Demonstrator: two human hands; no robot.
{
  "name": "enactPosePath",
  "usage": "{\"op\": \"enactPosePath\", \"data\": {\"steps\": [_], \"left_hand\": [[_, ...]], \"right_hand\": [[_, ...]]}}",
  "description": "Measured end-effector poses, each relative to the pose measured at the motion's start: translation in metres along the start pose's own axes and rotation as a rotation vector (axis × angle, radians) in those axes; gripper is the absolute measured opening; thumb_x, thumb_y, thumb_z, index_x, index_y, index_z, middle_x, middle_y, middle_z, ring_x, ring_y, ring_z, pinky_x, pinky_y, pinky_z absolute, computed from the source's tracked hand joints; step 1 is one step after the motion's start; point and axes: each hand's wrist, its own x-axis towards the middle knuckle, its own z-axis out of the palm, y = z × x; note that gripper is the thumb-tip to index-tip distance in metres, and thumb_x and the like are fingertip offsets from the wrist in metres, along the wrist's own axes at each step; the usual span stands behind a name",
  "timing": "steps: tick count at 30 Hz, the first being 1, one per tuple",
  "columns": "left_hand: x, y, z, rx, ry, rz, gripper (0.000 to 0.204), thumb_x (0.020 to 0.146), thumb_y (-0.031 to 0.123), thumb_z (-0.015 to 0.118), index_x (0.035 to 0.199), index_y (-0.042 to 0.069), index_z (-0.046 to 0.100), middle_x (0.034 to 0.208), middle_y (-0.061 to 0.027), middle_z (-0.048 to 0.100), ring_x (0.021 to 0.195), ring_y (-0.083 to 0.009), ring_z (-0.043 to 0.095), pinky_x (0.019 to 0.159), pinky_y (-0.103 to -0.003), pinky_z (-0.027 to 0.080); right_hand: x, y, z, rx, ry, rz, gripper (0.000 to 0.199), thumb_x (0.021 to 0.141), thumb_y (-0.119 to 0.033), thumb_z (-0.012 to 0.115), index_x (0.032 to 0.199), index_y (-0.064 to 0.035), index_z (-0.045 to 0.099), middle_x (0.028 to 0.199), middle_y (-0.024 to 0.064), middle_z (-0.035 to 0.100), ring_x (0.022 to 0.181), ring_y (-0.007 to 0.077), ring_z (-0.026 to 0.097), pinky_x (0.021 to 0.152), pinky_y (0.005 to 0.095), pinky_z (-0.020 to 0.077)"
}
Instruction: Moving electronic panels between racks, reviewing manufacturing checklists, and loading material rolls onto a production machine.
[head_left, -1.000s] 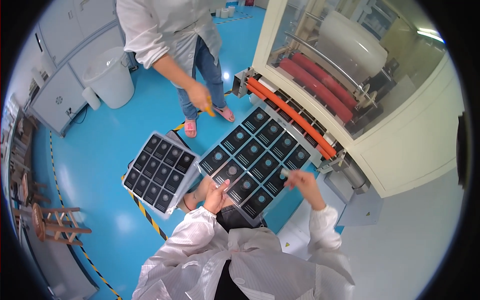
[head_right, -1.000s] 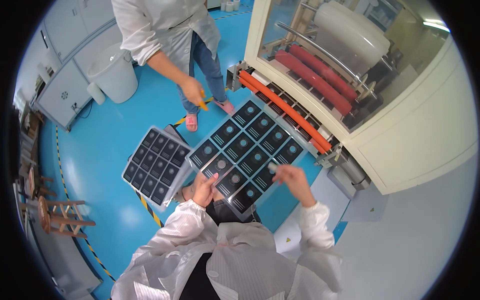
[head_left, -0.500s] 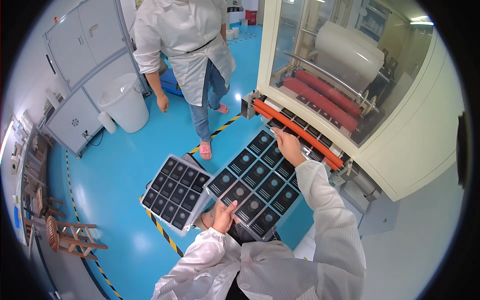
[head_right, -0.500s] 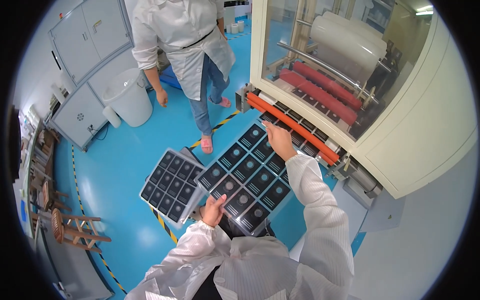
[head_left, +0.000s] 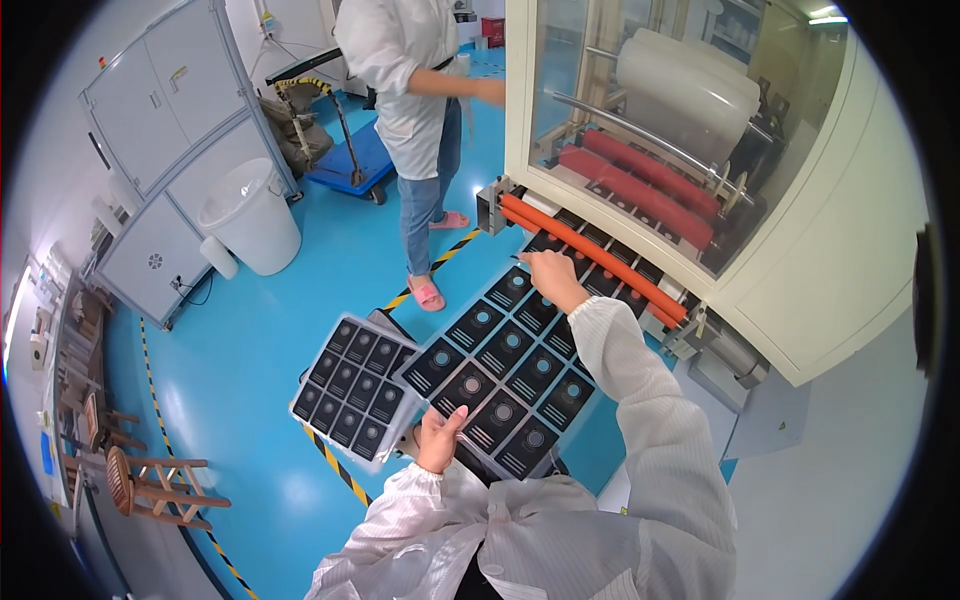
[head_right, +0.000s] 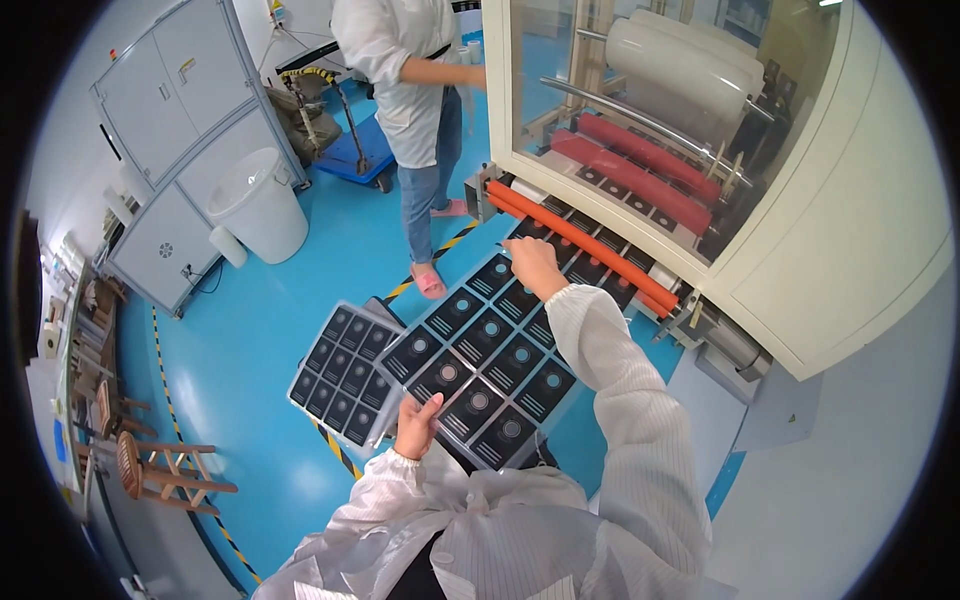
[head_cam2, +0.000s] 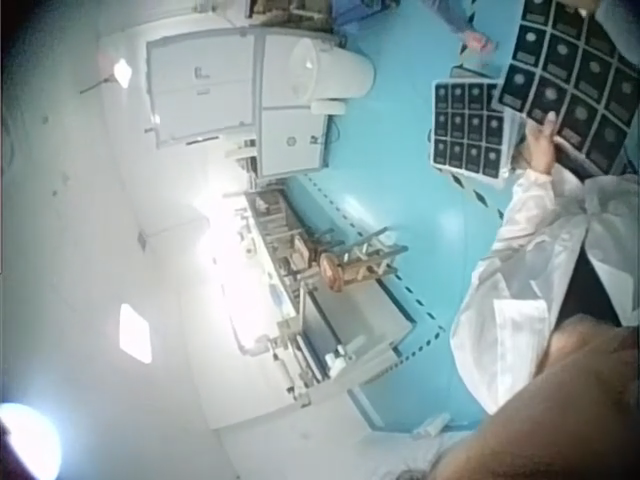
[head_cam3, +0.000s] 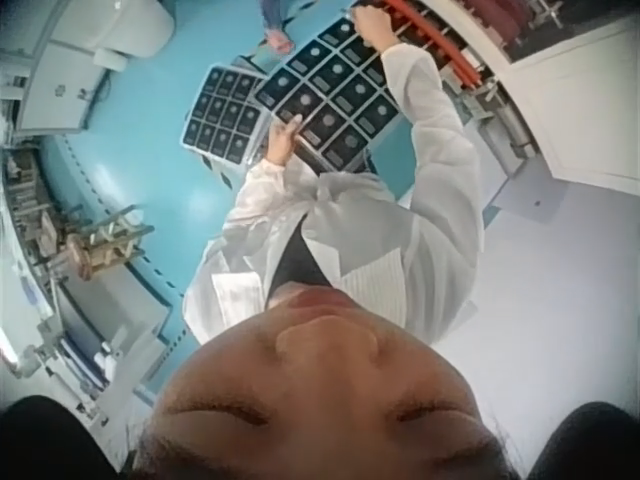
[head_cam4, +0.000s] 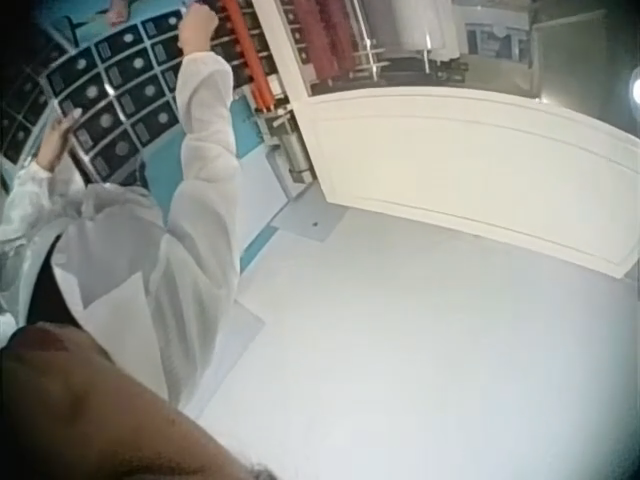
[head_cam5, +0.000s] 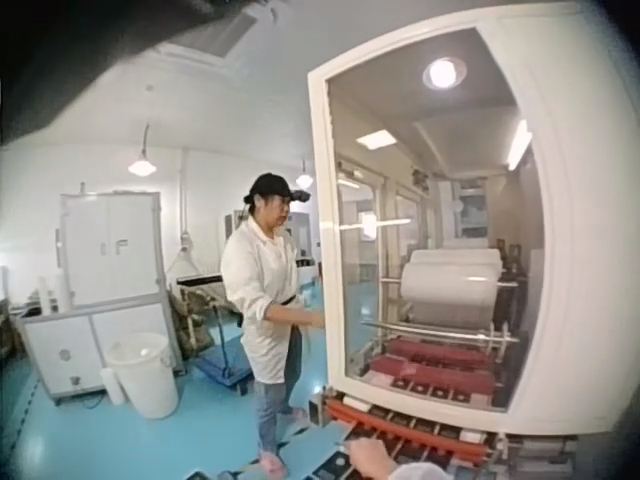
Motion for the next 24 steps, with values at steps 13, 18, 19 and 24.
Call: {"op": "enactPosePath", "data": {"steps": [13,18,19,24], "left_hand": [[-0.016,0.014,-0.007,-0.074,0.070,-0.061,0.033,0.084,0.006,0.057,0.115,-0.002,0.048,0.105,-0.0080,0.059,0.091,-0.0165,0.059,0.079,-0.028,0.048],[-0.019,0.011,-0.010,-0.005,0.088,-0.096,0.036,0.083,0.007,0.059,0.117,0.001,0.047,0.105,-0.0068,0.059,0.092,-0.0146,0.058,0.075,-0.025,0.047],[-0.020,0.010,-0.011,-0.025,0.060,-0.065,0.037,0.083,0.006,0.057,0.118,0.001,0.045,0.108,-0.0080,0.058,0.096,-0.0167,0.057,0.081,-0.028,0.047],[-0.025,0.006,-0.013,-0.017,0.175,-0.083,0.040,0.080,0.005,0.062,0.117,0.004,0.045,0.098,-0.0018,0.058,0.080,-0.0074,0.054,0.063,-0.019,0.044]], "right_hand": [[-0.044,0.013,-0.012,0.009,-0.016,-0.050,0.026,0.080,-0.010,0.053,0.102,-0.0155,0.065,0.079,0.0157,0.063,0.073,0.0312,0.061,0.065,0.0395,0.0491],[-0.124,0.040,-0.022,-0.014,0.036,-0.026,0.028,0.078,-0.005,0.050,0.099,-0.0151,0.066,0.069,0.0149,0.061,0.065,0.0312,0.060,0.057,0.0404,0.0475],[-0.140,0.046,-0.026,-0.020,0.025,-0.011,0.028,0.078,-0.005,0.050,0.100,-0.0148,0.065,0.069,0.0148,0.061,0.064,0.0316,0.059,0.056,0.0407,0.0471],[-0.219,0.071,-0.044,-0.044,-0.086,0.113,0.027,0.079,-0.007,0.051,0.100,-0.0147,0.065,0.069,0.0154,0.060,0.063,0.0328,0.058,0.056,0.0413,0.0463]]}}
